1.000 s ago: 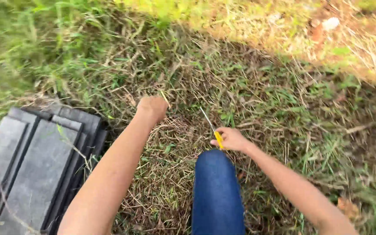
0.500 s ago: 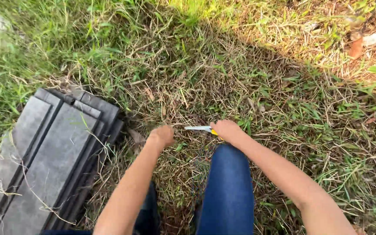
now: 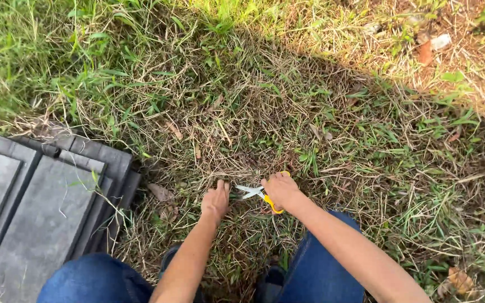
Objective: Cutting grass and weeds manually using a pair of scissors
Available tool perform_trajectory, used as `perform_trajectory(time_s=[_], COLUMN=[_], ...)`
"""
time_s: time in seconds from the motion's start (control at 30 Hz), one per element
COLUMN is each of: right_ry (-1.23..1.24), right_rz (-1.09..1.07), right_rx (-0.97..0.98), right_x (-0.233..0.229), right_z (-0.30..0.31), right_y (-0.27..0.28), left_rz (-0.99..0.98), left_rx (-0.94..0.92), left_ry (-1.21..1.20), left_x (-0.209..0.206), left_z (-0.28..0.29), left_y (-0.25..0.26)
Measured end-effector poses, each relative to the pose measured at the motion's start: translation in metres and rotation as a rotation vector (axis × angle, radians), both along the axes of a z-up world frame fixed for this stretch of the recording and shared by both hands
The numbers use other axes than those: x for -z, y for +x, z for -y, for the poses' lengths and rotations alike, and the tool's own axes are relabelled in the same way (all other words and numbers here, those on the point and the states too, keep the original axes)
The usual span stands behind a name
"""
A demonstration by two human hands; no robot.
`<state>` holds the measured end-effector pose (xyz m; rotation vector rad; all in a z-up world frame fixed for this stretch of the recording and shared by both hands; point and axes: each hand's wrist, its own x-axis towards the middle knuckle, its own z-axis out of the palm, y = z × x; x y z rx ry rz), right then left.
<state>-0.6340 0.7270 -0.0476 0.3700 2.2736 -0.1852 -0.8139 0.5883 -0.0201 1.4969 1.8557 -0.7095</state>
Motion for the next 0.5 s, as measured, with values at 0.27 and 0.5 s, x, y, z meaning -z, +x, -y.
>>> perform_trajectory(time_s=[0.27,0.5], right_ry=[0.170,0.093], right_rz=[0.106,0.186], right_rx=[-0.014,0.014], right_x=[-0.025,-0.063], right_z=[0.014,0.046], right_y=[-0.021,-0.006], left_rz=[0.028,-0.040], left_rx=[0.804,0.921], left_ry=[0.193,0.150], left_x=[-0.006,0.109], left_z=[0.010,0.026], left_y=[-0.051,-0.044])
